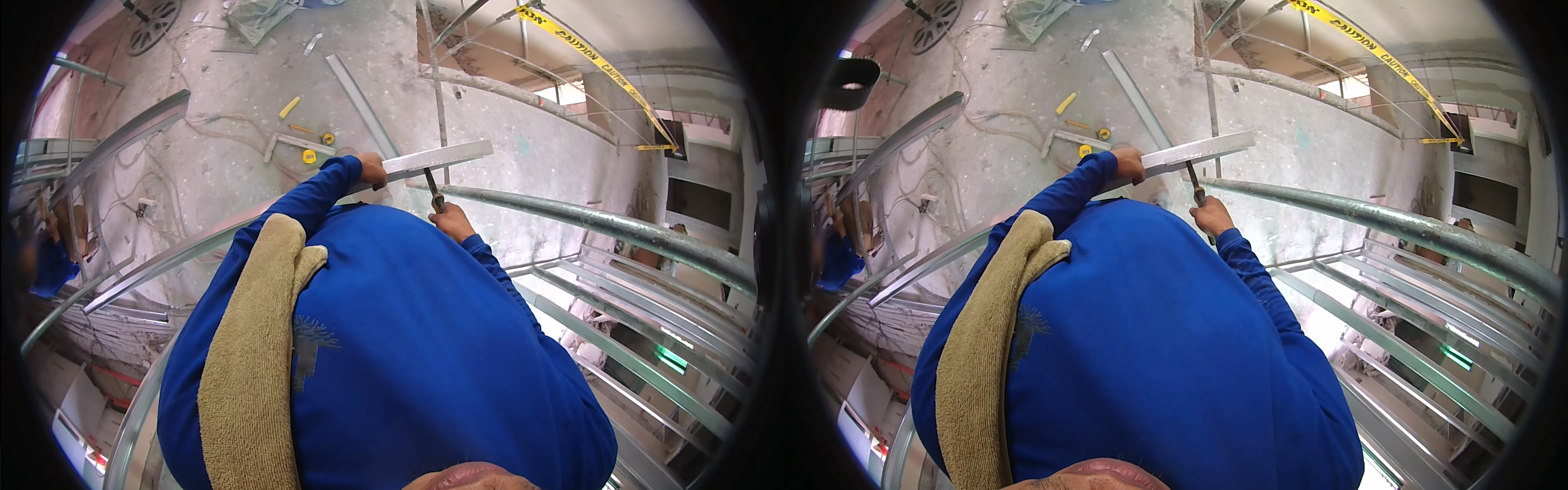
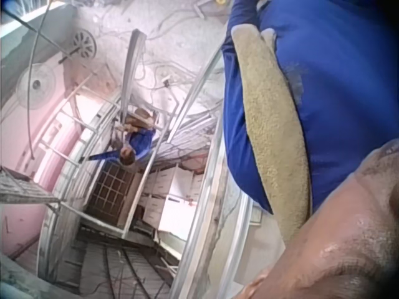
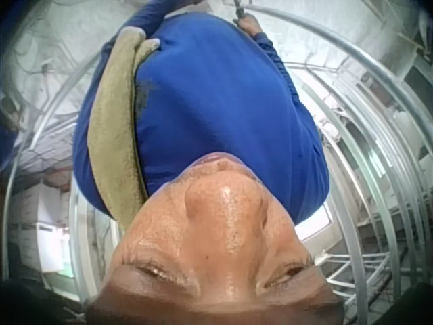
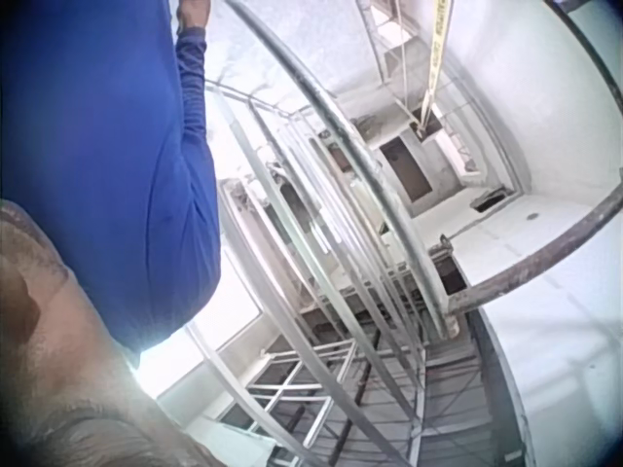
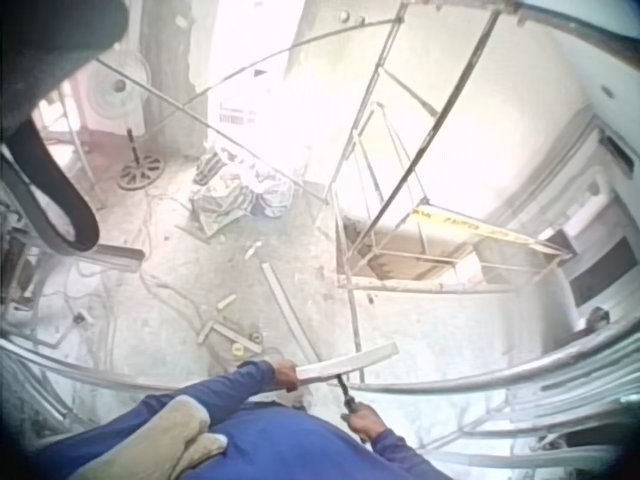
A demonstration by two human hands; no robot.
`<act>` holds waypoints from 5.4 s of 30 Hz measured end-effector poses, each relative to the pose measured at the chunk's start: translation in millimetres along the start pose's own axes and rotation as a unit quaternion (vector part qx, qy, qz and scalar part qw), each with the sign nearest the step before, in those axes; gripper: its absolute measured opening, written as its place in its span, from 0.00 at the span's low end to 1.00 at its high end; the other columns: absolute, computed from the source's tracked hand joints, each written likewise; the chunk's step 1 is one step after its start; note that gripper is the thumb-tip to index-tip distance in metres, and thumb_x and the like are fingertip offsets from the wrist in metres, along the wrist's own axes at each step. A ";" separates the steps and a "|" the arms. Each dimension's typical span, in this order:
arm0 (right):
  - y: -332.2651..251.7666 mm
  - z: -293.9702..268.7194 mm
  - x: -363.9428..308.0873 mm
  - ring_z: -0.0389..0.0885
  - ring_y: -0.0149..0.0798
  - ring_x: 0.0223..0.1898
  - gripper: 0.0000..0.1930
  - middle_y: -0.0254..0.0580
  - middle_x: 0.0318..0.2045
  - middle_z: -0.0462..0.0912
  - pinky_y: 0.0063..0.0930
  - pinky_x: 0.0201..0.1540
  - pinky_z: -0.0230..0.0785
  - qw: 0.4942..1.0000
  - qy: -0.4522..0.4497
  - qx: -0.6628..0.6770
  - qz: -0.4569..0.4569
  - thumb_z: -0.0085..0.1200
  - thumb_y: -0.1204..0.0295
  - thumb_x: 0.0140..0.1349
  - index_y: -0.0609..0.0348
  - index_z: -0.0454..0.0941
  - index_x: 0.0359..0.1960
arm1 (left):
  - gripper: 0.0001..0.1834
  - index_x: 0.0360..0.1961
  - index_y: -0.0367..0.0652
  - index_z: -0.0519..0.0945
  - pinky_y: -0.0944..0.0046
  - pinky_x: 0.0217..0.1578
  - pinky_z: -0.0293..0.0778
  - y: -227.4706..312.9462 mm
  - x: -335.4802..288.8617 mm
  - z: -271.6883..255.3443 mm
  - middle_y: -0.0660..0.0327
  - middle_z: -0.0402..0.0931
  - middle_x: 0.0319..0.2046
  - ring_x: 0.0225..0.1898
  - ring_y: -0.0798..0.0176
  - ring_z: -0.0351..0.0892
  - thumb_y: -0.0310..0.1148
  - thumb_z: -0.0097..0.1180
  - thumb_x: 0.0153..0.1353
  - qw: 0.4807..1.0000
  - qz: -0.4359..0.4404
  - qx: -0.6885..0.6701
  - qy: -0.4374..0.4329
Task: The person measures and marks a metal frame with a tape measure and pencil, then uses tin snips to cut the frame along the marked line. The person then measures and positions the cut frame onto a larger metal structure.
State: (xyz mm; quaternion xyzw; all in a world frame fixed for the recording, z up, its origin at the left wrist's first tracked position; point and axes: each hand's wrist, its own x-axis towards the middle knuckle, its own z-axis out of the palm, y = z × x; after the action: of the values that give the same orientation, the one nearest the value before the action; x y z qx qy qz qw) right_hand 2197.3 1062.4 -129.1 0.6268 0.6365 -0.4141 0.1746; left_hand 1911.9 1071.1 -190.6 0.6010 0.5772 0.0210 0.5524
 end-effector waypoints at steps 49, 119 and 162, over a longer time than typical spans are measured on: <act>17.7 10.3 -5.8 0.78 0.61 0.52 0.24 0.64 0.47 0.80 0.45 0.55 0.70 0.997 0.063 0.024 -0.031 0.57 0.60 0.59 0.69 0.75 0.48 | 0.27 0.37 0.32 0.82 0.58 0.35 0.77 2.2 -7.3 -4.8 0.45 0.82 0.35 0.36 0.49 0.83 0.36 0.66 0.33 0.999 -0.021 0.038 -0.008; 28.9 19.5 1.7 0.79 0.62 0.48 0.20 0.65 0.43 0.81 0.47 0.51 0.71 0.990 0.125 0.062 -0.003 0.55 0.61 0.59 0.67 0.76 0.43 | 0.27 0.37 0.30 0.83 0.57 0.34 0.78 5.0 -14.3 -20.8 0.45 0.83 0.32 0.32 0.52 0.84 0.41 0.64 0.37 0.998 -0.024 0.017 -0.054; 65.2 -2.5 -5.4 0.82 0.40 0.28 0.24 0.50 0.32 0.80 0.33 0.30 0.76 0.985 -0.029 0.156 0.071 0.63 0.67 0.57 0.69 0.72 0.50 | 0.25 0.35 0.33 0.84 0.57 0.38 0.77 -26.6 19.4 25.4 0.42 0.83 0.34 0.36 0.48 0.83 0.39 0.66 0.35 0.998 -0.019 -0.040 -0.049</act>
State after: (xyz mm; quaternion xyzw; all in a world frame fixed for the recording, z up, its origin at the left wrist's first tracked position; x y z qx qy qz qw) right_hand 2260.3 1052.3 -143.7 0.6777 0.5124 -0.5130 0.1224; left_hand 1917.4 1061.4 -230.7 0.5671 0.5600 0.0044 0.6040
